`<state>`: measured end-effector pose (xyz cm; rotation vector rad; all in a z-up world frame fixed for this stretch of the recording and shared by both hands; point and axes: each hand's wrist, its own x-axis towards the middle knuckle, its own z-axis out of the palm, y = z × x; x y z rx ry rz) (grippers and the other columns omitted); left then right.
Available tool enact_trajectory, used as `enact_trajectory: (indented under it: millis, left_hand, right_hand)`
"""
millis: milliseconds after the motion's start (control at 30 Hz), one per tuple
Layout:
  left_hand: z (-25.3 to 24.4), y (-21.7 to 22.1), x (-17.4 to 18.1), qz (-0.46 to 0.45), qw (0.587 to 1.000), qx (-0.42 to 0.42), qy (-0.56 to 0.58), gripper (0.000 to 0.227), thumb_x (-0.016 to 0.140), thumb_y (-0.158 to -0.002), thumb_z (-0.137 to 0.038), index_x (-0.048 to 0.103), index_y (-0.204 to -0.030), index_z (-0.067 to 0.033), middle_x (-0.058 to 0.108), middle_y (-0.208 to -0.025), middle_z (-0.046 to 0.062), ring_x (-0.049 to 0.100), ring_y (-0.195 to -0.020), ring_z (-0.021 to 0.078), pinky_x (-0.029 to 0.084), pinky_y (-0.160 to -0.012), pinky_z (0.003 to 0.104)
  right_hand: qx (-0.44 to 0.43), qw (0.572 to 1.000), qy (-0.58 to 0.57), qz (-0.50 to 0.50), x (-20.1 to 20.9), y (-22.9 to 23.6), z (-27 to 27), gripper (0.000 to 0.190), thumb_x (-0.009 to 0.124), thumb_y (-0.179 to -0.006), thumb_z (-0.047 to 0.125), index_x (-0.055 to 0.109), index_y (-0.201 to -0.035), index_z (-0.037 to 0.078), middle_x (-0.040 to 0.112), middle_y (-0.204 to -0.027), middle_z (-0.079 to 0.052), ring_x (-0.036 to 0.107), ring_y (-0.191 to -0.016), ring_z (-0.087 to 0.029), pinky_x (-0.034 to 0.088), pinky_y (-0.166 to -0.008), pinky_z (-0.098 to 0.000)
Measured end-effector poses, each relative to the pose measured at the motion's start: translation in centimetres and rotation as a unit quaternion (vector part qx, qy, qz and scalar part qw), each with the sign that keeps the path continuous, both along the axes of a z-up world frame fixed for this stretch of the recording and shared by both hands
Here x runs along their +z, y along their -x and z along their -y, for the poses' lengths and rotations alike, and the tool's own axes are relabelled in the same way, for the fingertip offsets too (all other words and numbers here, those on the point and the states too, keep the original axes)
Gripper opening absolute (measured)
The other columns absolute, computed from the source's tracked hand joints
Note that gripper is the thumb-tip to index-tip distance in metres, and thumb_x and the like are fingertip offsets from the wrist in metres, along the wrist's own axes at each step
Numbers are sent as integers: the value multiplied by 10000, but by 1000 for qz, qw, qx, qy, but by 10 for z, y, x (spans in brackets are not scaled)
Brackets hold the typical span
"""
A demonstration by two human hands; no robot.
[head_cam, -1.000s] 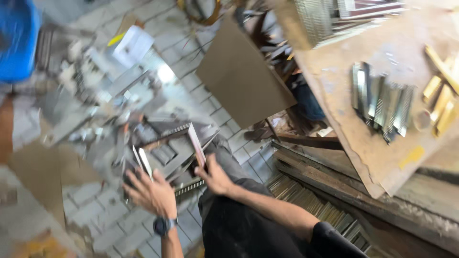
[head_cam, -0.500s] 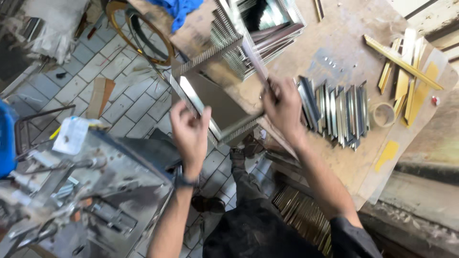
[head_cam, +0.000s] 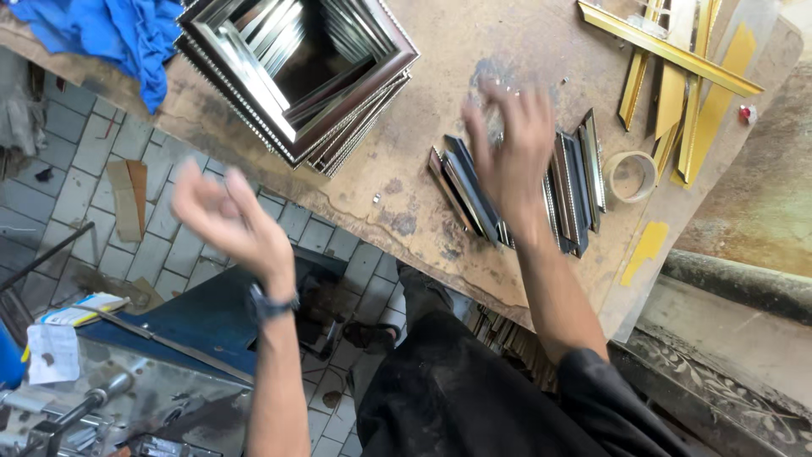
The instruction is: The person repeatedly picks up two pre-cut frame corner pieces, places them into a metal corner-joining machine, operates the machine to join the corners, and then removes the assembled frame. This cycle is repeated multiple times with different frame pieces.
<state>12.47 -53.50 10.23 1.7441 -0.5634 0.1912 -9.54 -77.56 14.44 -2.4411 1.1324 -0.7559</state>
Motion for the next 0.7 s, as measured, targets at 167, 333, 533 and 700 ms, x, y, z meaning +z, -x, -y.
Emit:
enact_trajectory:
  millis: [167, 333, 533, 700]
  left_hand:
    - [-38, 95, -19, -42, 992, -40, -115, 442, 708, -991, -51, 478, -1366, -9, 476, -1137, 96, 506, -969, 194, 441, -762, 310]
    - [-54, 128, -26, -36, 987, -74, -135, 478, 728, -953, -42, 478, -1359, -12, 511, -1242, 144, 542, -1026, 234, 454, -787, 327]
    - [-77, 129, -6, 52, 982, -74, -167, 448, 737, -970, -69, 510, -1356, -50, 565, -1225, 113, 576, -1089, 269, 478, -908, 391]
    - [-97, 138, 9, 240, 932, -123, -241, 443, 716, -974, -94, 590, -1380, -217, 585, -1215, 44, 578, -1149, 256, 446, -956, 395]
  right_hand:
    - [27, 968, 114, -221, -58, 42, -101, 626, 735, -882, 453, 608, -1341, 48, 546, -1409, -210, 446, -1286, -347, 264, -1083, -464]
    - [79, 978, 77, -177, -114, 52, -113, 432, 699, -973, 382, 631, -1235, 45, 565, -1426, -175, 458, -1338, -305, 298, -1116, -438]
    - [79, 984, 142, -72, -90, 62, -73, 271, 649, -1047, 294, 627, -1020, 25, 665, -1150, -144, 570, -1075, -318, 419, -899, -458]
    - [103, 972, -177, 113, -56, 54, -97, 176, 487, -1142, 181, 469, -1114, 8, 631, -767, -81, 641, -596, -172, 468, -483, -322]
